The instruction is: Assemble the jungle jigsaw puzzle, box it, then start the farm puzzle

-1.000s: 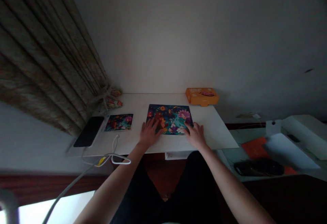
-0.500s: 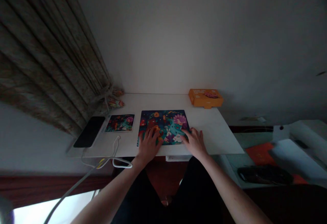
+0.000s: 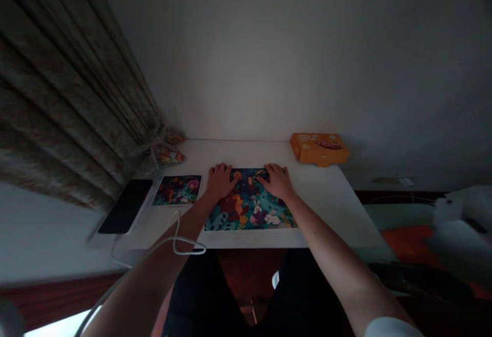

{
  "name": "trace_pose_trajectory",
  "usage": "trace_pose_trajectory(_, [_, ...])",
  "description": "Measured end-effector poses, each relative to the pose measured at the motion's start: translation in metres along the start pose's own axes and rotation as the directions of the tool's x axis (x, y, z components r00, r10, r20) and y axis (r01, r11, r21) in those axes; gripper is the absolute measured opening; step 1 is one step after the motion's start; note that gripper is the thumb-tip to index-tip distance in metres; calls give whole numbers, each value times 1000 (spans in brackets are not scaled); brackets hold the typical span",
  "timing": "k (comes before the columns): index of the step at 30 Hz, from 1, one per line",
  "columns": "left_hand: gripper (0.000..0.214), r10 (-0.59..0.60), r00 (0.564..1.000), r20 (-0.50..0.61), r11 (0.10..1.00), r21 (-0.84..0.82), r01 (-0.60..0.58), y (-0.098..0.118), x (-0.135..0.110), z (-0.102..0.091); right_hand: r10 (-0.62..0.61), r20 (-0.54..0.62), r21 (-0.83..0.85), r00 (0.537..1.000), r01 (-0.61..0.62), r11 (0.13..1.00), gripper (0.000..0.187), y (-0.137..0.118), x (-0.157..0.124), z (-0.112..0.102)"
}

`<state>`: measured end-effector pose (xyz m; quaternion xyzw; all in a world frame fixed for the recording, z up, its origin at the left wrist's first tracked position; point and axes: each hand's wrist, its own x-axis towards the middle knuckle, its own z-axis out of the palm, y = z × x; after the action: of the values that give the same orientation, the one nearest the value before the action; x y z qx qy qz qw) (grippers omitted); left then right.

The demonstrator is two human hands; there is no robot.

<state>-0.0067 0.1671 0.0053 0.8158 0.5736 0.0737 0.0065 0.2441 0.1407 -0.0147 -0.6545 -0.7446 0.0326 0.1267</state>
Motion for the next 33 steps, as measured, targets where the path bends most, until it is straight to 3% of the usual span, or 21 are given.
trace_pose_trajectory(3, [54,-8,1000,-6,1000,18,8,-1,7,0,-37,-31,-29,999,37,999,64,-1,2,-3])
trace_pose_trajectory(7, [54,-4,999,34,999,46,2,-3,22,0,2,-17,-78,1000,-3,997,65,-3,14,-7])
trace_pose_trajectory(10, [56,14,995,102,998,60,-20,-2,30,-2,-13,36,-112,999,17,994,67,-4,27,-10])
trace_pose_trajectory(14, [65,-53,969,242,999,24,49,-6,40,-9,-24,159,-128,987,45,991,73,-4,39,-13])
trace_pose_trajectory(19, [68,-5,930,368,976,-199,84,-16,56,-19,13,270,-56,963,3,998,76,4,53,-19])
trace_pose_trajectory(25, [59,9,878,479,856,-457,241,-21,70,-28,58,390,235,919,-160,959,82,16,68,-27])
trace_pose_trajectory(29, [62,35,819,573,792,-516,327,-18,75,-36,117,361,260,925,-221,940,82,10,80,-27])
trace_pose_trajectory(33, [66,48,771,634,776,-510,371,-15,76,-44,108,250,165,962,-152,974,77,-13,94,-17])
